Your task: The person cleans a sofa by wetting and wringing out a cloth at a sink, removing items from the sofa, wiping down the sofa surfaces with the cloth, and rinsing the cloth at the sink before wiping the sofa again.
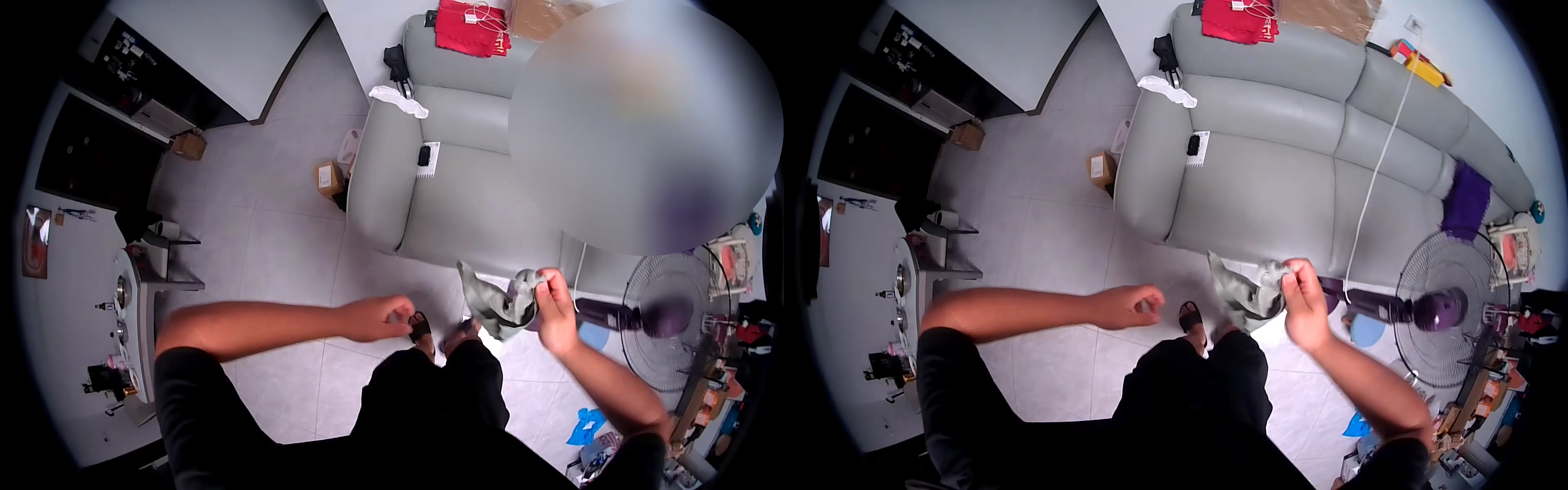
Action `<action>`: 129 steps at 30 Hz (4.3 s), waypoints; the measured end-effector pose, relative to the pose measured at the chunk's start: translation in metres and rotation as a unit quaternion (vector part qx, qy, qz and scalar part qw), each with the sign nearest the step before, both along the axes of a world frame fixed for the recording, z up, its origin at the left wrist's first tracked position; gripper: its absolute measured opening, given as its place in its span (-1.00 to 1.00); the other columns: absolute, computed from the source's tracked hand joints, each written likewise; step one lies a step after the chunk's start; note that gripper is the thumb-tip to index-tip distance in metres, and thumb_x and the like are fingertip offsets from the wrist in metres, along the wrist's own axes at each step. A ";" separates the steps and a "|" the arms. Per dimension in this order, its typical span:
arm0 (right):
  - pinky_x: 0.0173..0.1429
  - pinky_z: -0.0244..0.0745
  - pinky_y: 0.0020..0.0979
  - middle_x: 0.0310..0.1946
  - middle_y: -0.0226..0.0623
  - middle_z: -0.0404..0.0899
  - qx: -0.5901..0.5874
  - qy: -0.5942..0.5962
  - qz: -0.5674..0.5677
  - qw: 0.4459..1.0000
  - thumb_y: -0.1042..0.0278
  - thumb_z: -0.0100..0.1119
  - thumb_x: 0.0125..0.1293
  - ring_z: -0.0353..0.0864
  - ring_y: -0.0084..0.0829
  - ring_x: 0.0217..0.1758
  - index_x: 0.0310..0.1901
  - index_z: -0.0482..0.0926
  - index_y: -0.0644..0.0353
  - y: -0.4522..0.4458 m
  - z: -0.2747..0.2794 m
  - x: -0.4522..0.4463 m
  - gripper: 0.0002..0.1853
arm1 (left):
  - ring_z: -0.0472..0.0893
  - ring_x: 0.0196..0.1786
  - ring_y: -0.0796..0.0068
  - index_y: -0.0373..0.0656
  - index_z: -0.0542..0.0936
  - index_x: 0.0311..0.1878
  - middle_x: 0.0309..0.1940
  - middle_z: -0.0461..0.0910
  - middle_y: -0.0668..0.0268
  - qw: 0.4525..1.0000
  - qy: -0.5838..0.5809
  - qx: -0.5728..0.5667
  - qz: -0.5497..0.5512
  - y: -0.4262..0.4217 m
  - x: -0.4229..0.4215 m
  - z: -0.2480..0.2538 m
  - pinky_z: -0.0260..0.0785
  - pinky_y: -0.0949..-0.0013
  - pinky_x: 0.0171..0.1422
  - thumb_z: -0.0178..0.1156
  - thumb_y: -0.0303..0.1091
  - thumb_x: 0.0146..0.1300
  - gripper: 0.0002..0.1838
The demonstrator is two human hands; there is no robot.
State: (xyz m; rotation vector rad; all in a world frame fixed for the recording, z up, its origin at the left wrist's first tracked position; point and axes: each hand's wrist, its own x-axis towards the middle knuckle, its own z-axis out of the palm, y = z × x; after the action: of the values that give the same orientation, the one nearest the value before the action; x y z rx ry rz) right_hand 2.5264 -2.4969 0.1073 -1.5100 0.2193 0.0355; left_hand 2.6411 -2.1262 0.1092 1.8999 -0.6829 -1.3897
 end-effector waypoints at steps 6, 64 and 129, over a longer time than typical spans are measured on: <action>-0.01 0.55 -0.15 -0.33 -0.07 0.59 -0.358 0.094 0.165 0.914 0.08 -0.04 0.68 0.63 -0.07 -0.22 0.03 0.51 0.13 -0.142 -0.222 0.233 -0.71 | 0.66 0.03 0.07 -0.03 0.71 0.13 -0.09 0.73 0.20 0.858 -0.422 0.223 -0.188 -0.014 0.231 -0.258 0.54 0.14 0.12 0.28 -0.10 0.44 -0.68; -0.01 0.52 -0.44 -0.20 -0.38 0.64 0.032 0.270 -0.410 0.871 0.18 0.05 0.69 0.56 -0.56 -0.17 -0.01 0.56 0.22 -0.038 -0.410 0.330 -0.74 | 0.38 0.47 0.28 0.13 0.63 0.34 0.36 0.56 0.41 0.598 -0.798 -0.037 0.063 -0.463 0.849 -0.121 0.05 -0.16 0.54 0.34 -0.07 0.11 -0.36; 0.39 0.55 0.00 0.23 -0.03 0.68 -0.749 0.024 -0.112 0.653 0.30 0.04 0.42 0.65 0.04 0.31 0.23 0.68 0.03 -0.201 -0.109 0.951 -0.60 | 0.50 -0.01 0.68 -0.21 0.50 0.16 -0.02 0.58 0.43 0.650 0.164 -0.187 0.718 -0.078 0.286 -0.292 0.35 0.49 0.19 0.22 -0.41 0.53 -0.77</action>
State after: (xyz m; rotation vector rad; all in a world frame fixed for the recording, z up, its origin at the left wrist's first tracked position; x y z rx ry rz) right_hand 3.4776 -2.6982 -0.0015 -3.1479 0.5502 -0.4146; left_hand 2.9266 -2.2039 -0.1831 1.1044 0.6680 -0.3766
